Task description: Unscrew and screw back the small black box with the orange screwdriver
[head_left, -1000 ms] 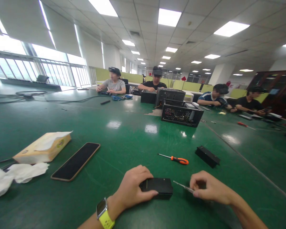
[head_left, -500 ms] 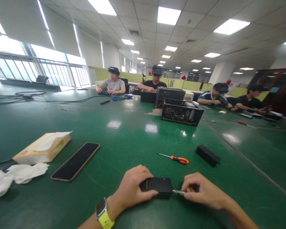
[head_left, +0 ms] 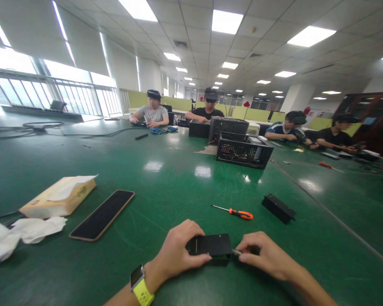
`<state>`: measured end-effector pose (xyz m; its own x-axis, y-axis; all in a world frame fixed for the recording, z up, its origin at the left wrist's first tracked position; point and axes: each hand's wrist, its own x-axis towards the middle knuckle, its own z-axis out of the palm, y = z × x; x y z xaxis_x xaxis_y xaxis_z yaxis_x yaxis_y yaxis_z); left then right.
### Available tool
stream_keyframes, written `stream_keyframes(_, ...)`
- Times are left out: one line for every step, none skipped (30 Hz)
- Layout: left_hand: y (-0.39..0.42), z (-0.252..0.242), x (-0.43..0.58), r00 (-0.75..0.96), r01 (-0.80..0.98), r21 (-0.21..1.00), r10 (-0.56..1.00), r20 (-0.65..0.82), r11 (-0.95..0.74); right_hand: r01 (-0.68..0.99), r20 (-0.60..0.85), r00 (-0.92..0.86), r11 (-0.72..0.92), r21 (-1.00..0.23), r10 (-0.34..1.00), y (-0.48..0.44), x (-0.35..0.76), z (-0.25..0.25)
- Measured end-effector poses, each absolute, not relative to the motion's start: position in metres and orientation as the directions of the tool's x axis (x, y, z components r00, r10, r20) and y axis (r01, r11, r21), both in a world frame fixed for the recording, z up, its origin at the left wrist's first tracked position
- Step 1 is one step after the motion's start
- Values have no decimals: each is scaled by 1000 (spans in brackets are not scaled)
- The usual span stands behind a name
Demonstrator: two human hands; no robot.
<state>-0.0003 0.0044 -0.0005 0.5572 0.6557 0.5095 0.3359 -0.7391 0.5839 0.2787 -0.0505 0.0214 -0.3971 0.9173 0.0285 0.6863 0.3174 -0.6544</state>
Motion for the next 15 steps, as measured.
stream_keyframes(4, 0, 0, 552, 325, 591, 655, 515, -738, 688, 37, -401, 328, -648, 915, -51, 278, 21)
stream_keyframes(4, 0, 0, 547, 315, 596, 654, 522, -739, 688, 48, -402, 336, -643, 914, -51, 276, 21)
stream_keyframes(4, 1, -1, 544, 305, 598, 652, 529, -741, 689, 54, -403, 342, -639, 914, -51, 275, 21)
stream_keyframes(4, 2, -1, 541, 297, 598, 647, 536, -744, 691, 56, -400, 341, -637, 915, -52, 275, 21)
stream_keyframes(4, 3, -1, 543, 290, 597, 642, 541, -748, 695, 50, -396, 335, -637, 917, -52, 275, 22)
stream_keyframes(4, 4, -1, 545, 284, 594, 637, 546, -752, 698, 38, -393, 325, -638, 919, -52, 277, 22)
stream_keyframes(4, 4, -1, 549, 281, 592, 632, 547, -756, 699, 23, -390, 313, -643, 920, -51, 281, 23)
stream_keyframes(4, 5, -2, 553, 282, 589, 630, 545, -758, 699, 10, -384, 297, -650, 923, -50, 286, 23)
stream_keyframes(4, 5, -2, 559, 288, 586, 630, 539, -757, 699, -3, -376, 281, -658, 927, -48, 291, 22)
stream_keyframes(4, 5, -2, 564, 298, 583, 632, 531, -756, 699, -12, -364, 265, -664, 931, -46, 297, 21)
stream_keyframes(4, 5, -2, 569, 311, 580, 636, 521, -753, 705, -23, -351, 248, -665, 936, -45, 303, 20)
stream_keyframes(4, 4, -2, 574, 323, 577, 640, 510, -750, 717, -35, -337, 232, -657, 941, -43, 308, 18)
stream_keyframes(5, 4, -2, 578, 335, 575, 644, 500, -747, 735, -51, -327, 220, -641, 944, -41, 311, 17)
stream_keyframes(5, 3, -2, 581, 343, 574, 648, 492, -743, 756, -66, -321, 214, -619, 945, -41, 312, 15)
stream_keyframes(5, 3, -2, 585, 348, 576, 651, 484, -740, 777, -77, -317, 213, -592, 945, -40, 312, 14)
